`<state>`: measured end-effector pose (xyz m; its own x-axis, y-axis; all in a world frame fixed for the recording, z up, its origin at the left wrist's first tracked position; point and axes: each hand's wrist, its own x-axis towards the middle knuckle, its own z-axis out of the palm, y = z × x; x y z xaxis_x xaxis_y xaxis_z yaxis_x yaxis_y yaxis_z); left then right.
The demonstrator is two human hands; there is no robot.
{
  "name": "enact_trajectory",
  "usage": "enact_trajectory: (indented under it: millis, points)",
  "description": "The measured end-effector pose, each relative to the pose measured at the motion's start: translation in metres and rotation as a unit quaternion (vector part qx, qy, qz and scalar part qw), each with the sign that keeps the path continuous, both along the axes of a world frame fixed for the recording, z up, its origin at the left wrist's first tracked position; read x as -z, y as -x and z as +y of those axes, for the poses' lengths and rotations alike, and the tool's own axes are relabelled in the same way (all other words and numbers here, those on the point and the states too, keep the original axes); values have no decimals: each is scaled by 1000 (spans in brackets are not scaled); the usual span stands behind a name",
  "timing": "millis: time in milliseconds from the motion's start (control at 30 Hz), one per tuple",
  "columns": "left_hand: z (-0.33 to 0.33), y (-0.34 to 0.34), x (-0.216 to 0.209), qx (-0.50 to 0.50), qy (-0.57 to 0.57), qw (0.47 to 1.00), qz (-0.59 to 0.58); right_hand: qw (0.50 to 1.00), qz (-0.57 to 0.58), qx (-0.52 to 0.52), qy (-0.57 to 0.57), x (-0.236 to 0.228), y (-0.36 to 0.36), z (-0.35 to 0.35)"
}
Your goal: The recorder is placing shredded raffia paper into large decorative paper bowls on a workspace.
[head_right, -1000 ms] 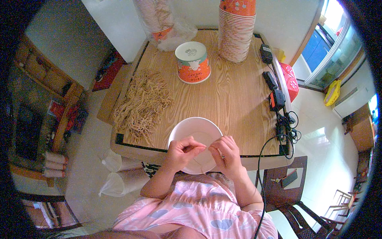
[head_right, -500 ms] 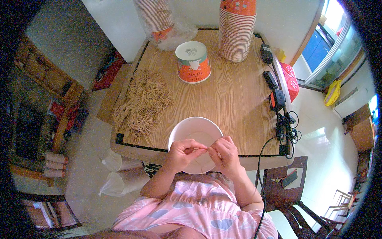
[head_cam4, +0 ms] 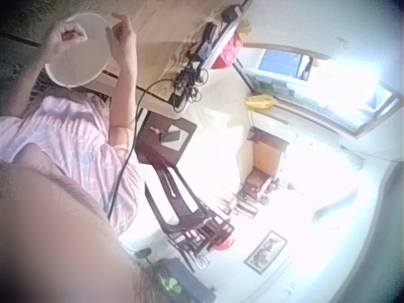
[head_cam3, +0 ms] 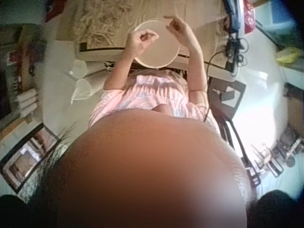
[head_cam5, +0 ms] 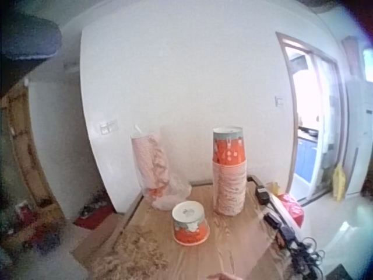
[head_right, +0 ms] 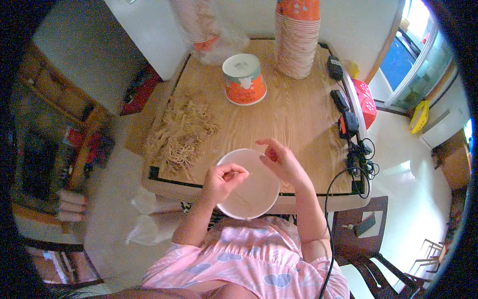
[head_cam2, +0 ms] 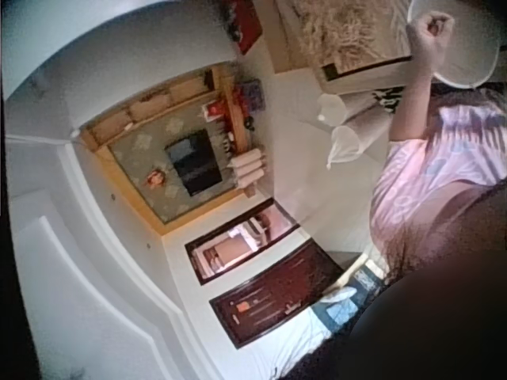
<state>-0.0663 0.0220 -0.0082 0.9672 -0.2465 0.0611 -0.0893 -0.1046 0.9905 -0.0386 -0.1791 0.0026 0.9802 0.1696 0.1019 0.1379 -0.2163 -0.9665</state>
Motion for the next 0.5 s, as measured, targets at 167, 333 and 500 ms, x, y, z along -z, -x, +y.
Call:
enact_trajectory:
  millis: [167,333,500]
  points:
    - [14,-20,-17,-35,-105,993,-44,997,63,-40,24,-9,17,6]
    - [12,-29,-22,-13,-268,950,-160,998,62,-17,-2,-4,27,12]
    - [9,-32,-19,-7,-288,937,-198,997,68,3,-21,4,29,15]
